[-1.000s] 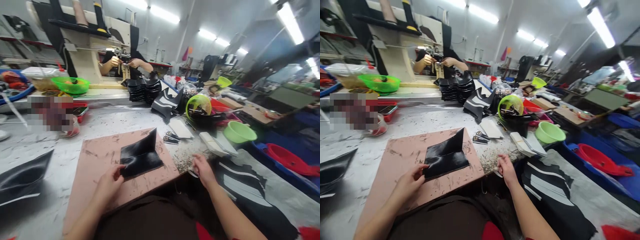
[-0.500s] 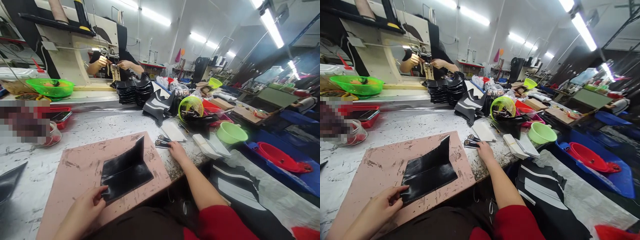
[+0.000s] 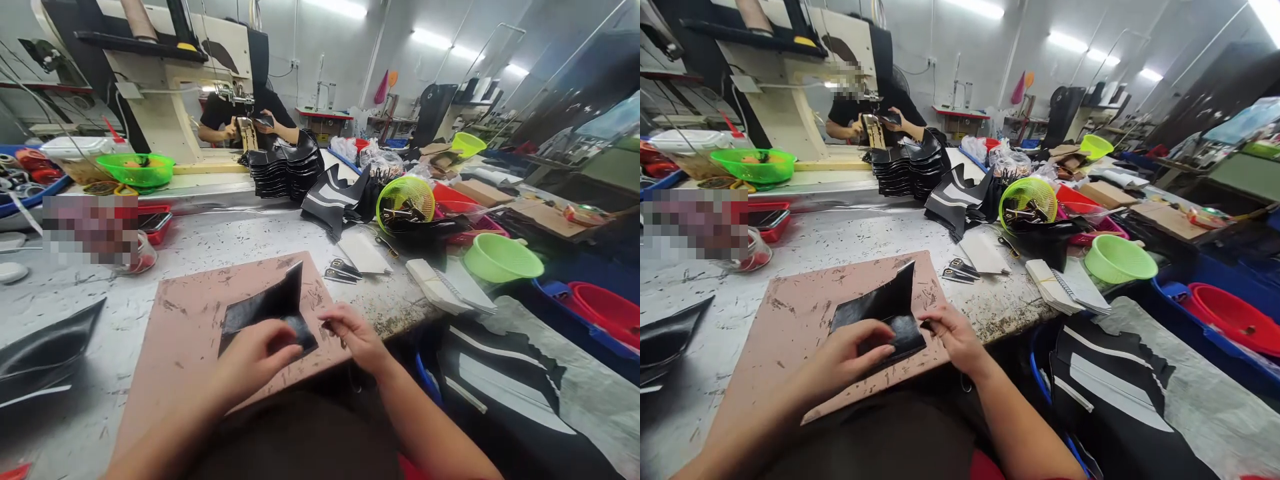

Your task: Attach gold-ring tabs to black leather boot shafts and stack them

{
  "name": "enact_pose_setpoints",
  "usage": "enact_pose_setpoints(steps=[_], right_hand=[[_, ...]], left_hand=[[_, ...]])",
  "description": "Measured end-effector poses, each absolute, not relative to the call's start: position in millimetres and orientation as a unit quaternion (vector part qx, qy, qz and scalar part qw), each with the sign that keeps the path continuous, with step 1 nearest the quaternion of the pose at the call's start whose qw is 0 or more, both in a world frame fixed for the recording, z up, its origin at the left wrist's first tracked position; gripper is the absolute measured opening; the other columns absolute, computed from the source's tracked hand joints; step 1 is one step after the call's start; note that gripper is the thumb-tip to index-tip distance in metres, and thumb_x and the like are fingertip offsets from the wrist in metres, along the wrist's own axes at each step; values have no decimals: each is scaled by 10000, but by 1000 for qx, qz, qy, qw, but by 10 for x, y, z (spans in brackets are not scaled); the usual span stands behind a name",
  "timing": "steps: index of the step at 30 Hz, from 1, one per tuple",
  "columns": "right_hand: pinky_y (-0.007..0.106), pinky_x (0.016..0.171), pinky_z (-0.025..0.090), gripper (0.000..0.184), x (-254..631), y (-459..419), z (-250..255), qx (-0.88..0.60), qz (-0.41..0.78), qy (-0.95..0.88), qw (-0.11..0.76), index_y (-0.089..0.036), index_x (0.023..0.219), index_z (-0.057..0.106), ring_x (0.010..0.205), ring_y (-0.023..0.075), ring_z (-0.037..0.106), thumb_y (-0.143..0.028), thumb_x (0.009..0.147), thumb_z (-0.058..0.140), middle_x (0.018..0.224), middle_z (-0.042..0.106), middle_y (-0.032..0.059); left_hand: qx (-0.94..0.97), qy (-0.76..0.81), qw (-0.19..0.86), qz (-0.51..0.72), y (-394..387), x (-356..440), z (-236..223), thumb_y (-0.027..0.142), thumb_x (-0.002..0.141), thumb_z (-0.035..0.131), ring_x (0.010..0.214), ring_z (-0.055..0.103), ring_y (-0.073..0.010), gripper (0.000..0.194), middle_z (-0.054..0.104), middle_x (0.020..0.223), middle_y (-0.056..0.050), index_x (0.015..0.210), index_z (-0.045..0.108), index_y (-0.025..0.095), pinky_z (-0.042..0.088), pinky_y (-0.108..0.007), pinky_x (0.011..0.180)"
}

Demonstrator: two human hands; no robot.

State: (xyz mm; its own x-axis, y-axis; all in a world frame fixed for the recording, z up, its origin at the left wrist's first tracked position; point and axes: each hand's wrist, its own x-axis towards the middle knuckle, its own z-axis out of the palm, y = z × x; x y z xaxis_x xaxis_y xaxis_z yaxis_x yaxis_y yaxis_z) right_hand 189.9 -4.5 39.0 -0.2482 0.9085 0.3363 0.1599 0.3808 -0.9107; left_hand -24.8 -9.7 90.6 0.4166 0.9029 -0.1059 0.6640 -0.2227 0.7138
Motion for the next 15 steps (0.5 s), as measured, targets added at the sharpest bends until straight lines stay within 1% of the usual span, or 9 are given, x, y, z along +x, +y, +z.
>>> enact_pose_setpoints(steps=[3,6,8,12,15], right_hand=[[256,677,472,126,1693,-220,424,-380,403,-680,480,-219,904,595,763,136,575,-233,823,500,814,592,18],[241,608,467,32,1639,-272,426,-407,383,-677,478,-203,789,569,667,125,565,-202,779,539,728,585,3],[251,617,461,37,1647,-271,446,-415,337,-708,461,-201,736,570,668,130,554,-185,762,549,703,577,2],[287,678,455,76,1638,-291,526,-419,224,-770,426,-204,704,594,743,156,544,-166,757,555,730,586,24],[308,680,449,135,1581,-344,561,-424,107,-800,412,-200,700,609,723,170,536,-118,749,513,706,600,39]], left_hand=[[728,483,439,208,-126,-13,815,362,762,510,663,544,-137,214,621,731,-3,788,611,175,427,-229,612],[694,474,484,243,-193,41,689,337,771,505,626,529,-129,215,597,685,-5,768,618,154,415,-217,561],[699,467,477,258,-237,26,640,319,782,495,640,537,-134,213,605,693,-11,775,630,154,417,-217,574],[729,471,418,268,-303,5,630,254,789,476,683,564,-143,192,650,746,-19,788,648,169,423,-226,641],[727,490,397,271,-337,26,651,248,779,475,675,572,-151,198,659,731,-24,768,656,167,422,-233,643]])
